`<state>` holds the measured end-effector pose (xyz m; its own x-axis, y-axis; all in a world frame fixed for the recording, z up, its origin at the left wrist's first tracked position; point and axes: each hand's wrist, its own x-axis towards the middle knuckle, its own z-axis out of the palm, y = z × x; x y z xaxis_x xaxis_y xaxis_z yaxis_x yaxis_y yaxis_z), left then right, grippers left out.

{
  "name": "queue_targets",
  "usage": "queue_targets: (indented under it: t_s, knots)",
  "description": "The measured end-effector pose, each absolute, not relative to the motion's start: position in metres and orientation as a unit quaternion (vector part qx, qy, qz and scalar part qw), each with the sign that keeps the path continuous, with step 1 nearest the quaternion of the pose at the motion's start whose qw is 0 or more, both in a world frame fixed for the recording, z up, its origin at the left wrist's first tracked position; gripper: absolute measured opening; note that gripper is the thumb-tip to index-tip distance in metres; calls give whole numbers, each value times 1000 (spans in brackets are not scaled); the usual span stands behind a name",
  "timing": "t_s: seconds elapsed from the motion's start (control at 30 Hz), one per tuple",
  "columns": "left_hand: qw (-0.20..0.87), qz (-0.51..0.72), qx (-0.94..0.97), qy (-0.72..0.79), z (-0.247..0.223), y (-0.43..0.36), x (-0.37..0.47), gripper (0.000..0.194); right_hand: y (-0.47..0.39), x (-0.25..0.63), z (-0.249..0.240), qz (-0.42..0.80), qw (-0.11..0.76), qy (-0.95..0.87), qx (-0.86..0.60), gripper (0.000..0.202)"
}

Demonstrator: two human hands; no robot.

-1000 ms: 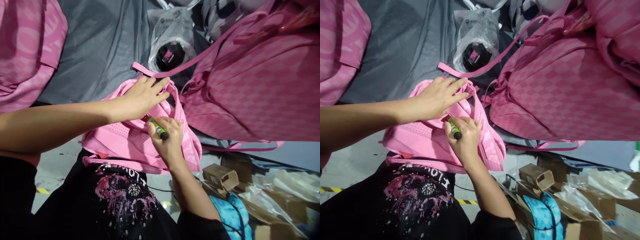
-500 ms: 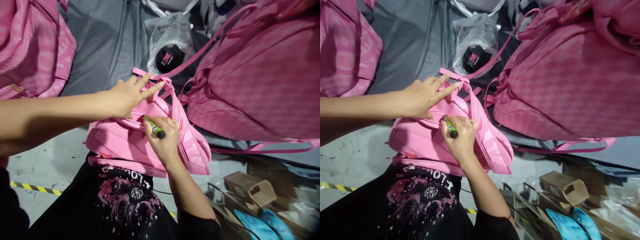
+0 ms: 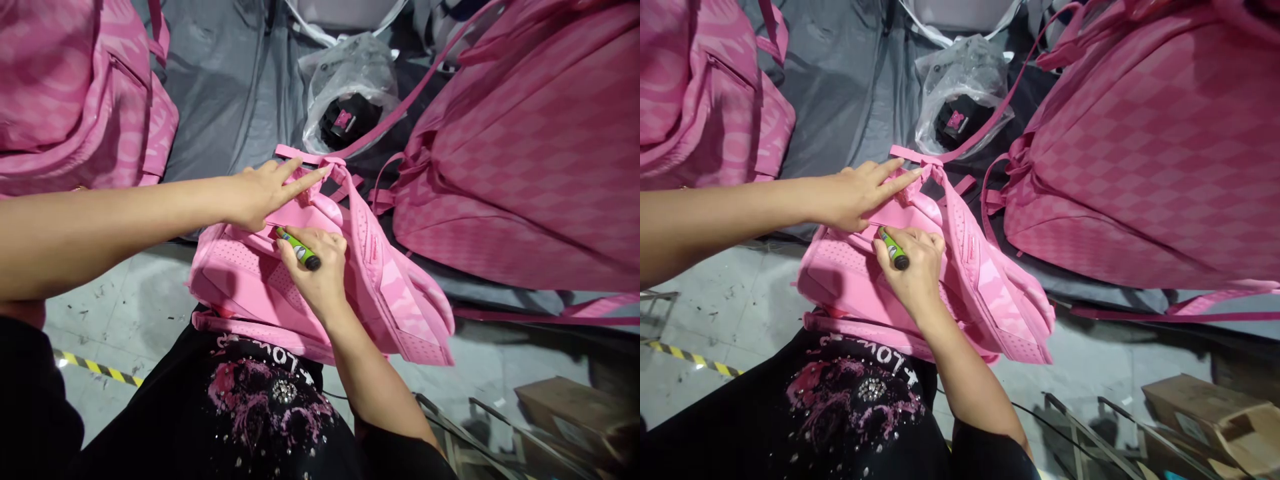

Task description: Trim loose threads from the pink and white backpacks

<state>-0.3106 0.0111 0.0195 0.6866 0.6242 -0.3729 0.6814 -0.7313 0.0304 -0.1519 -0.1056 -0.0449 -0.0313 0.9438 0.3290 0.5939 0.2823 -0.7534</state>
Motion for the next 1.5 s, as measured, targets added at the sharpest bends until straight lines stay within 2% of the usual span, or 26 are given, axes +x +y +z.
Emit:
queue_targets:
  t_s: [0.33,0.53,1.1,1.5]
  knots:
    - [111,-169,925,321,21,21,-320,126,-106,-151,-37,237,387,-686,-569,19]
    - [100,-179,917,342,19,18,-316,124,-99,-157,-31,304,375,-708,-515,22]
    - [116,-122,929,329,4,20,-322,127,-96,-163,-30,282,345,-709,-547,24]
    - [106,-130,925,341,-8,23,-321,124,-95,-166,-30,276,347,-707,-551,25]
